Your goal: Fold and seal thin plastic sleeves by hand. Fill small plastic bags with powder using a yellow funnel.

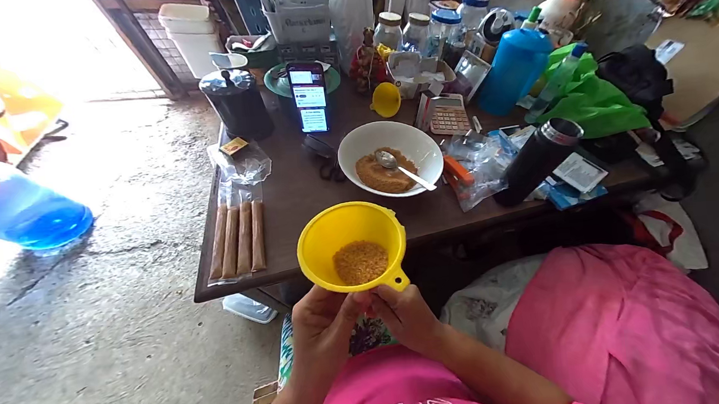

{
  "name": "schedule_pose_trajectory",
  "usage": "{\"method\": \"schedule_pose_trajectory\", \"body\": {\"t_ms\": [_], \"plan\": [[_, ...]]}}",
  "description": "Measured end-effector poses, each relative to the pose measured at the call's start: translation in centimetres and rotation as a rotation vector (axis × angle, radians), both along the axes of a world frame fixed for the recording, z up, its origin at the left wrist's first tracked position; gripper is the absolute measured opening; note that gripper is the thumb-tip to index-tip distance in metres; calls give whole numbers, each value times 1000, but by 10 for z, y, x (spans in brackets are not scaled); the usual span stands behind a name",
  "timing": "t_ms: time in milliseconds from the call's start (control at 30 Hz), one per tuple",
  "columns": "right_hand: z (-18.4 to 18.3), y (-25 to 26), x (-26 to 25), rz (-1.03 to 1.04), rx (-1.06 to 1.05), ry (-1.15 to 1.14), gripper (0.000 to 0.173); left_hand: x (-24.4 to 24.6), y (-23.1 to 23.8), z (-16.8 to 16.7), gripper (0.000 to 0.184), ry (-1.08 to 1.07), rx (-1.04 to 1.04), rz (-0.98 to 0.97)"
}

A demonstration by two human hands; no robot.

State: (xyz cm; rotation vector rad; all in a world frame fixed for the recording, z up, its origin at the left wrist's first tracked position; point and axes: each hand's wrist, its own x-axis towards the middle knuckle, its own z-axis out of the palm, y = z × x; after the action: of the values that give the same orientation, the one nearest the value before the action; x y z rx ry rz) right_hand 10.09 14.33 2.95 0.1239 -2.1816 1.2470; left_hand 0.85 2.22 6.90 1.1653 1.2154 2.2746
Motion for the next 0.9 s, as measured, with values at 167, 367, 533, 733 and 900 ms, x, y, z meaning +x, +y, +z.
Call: {"method": "schedule_pose_trajectory", "body": {"t_ms": [167, 367, 533, 733, 900], "plan": [[22, 22, 9, -121, -81, 176, 36, 1, -7, -3, 25, 128, -27, 7], [92, 41, 21, 12, 66, 315, 71, 0, -7, -22, 20, 296, -157, 10], [108, 29, 11, 109, 252, 136, 70, -1, -10, -25, 19, 344, -189, 12], [118, 25, 3, 186, 321, 10, 71, 3, -13, -24, 18, 379, -217, 54], [96, 40, -1, 94, -52, 168, 81, -6, -18, -22, 18, 187, -177, 99]]}}
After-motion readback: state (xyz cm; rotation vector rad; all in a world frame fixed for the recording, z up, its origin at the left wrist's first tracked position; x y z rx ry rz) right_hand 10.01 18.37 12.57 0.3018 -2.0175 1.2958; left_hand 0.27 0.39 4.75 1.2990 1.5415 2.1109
